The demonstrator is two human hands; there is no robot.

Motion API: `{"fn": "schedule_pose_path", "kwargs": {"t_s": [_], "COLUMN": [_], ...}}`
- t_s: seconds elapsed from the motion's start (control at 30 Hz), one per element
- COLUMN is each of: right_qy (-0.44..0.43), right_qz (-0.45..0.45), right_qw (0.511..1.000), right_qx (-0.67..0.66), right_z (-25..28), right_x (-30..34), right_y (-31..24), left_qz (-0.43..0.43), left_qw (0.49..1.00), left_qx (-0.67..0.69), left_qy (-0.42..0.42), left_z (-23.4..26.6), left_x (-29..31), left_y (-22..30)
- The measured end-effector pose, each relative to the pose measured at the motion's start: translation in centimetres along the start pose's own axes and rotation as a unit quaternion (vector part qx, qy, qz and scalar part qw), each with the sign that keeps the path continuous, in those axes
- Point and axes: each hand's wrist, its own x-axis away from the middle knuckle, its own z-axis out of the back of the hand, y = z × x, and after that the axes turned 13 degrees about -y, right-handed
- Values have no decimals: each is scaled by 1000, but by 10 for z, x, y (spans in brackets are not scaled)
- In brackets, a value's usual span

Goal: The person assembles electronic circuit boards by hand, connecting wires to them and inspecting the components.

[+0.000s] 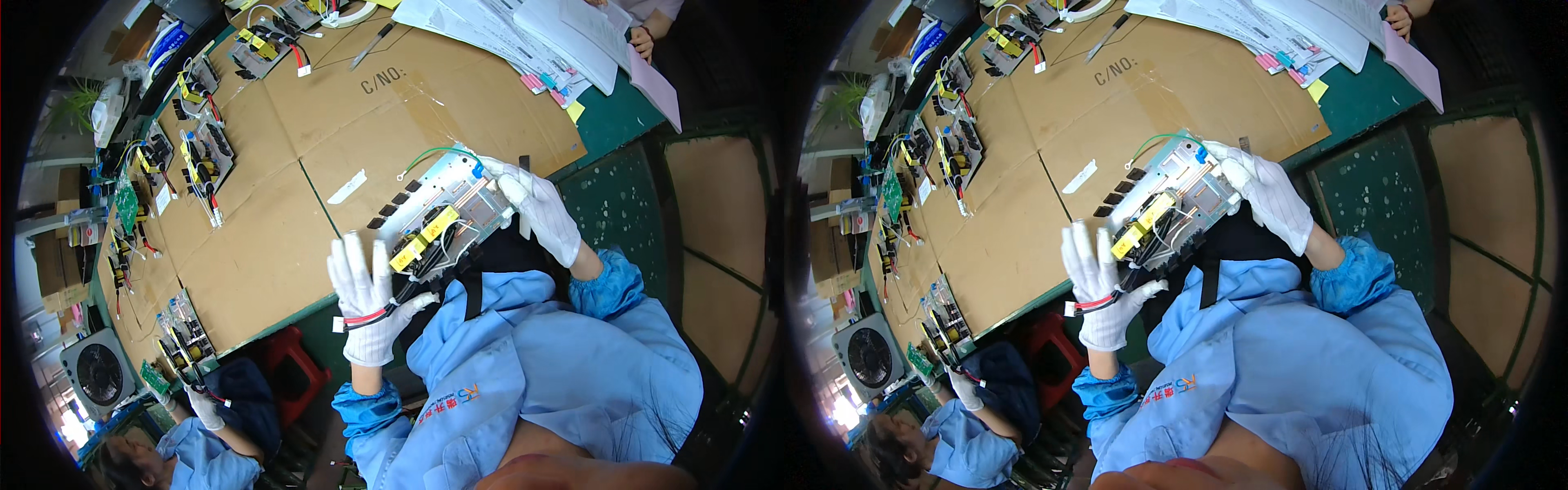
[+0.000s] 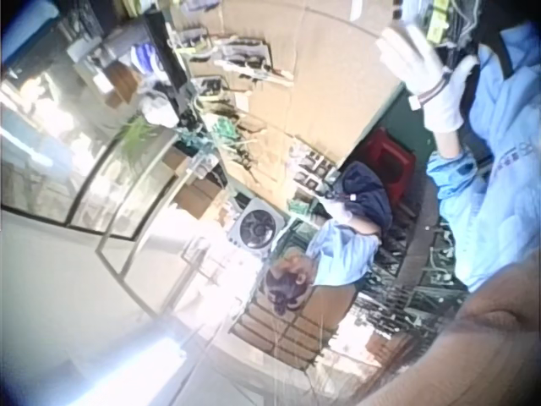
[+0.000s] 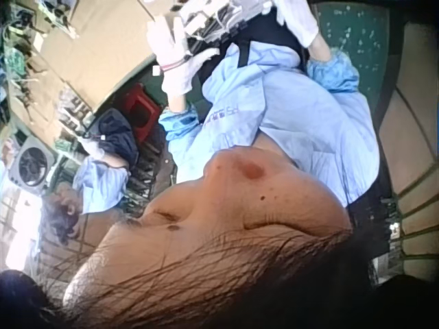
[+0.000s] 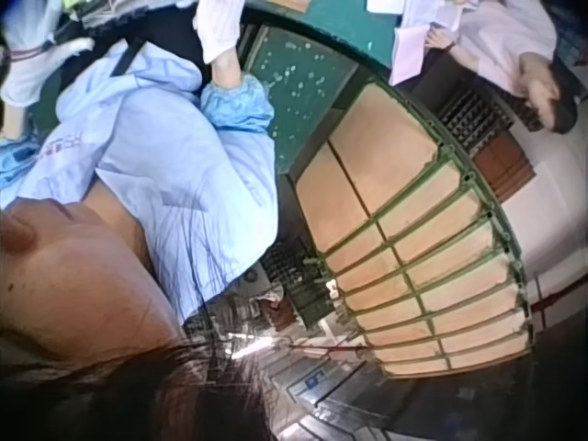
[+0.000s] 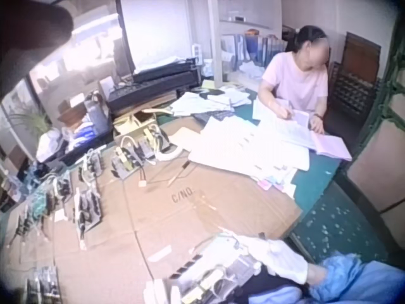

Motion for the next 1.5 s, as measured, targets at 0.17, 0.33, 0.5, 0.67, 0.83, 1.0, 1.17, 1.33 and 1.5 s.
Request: {"fn": "schedule_pose_path", "kwargs": {"t_s": [0.17,0.33,0.5,0.67,0.83,1.0,1.17,1.33,1.5], "right_qy": [31,7,40,14,4,23,34,44,43], "right_qz": [168,50,103,73,66,146,162,177,172], "right_qw": [973,998,993,988,998,979,973,975,969], "right_qx": [156,38,49,137,24,141,160,128,173], "right_z": [14,8,-3,2,13,8,2,0,1], "right_x": [-1,13,25,26,16,7,12,8,7], "right_y": [50,22,19,4,-6,11,19,22,18], "left_qz": [-28,9,14,-13,-4,-12,-18,-20,-17], "left_qw": [998,986,989,995,973,979,974,980,978], "left_qx": [3,21,-62,-21,171,154,173,148,154], "left_qy": [64,162,135,96,157,134,148,133,137], "left_z": [-29,-44,-39,-31,-8,-10,-15,-16,-15], "left_x": [-7,-9,-11,-11,-22,-17,-18,-17,-17], "left_y": [-5,-9,-11,-14,-17,-18,-12,-14,-12]}}
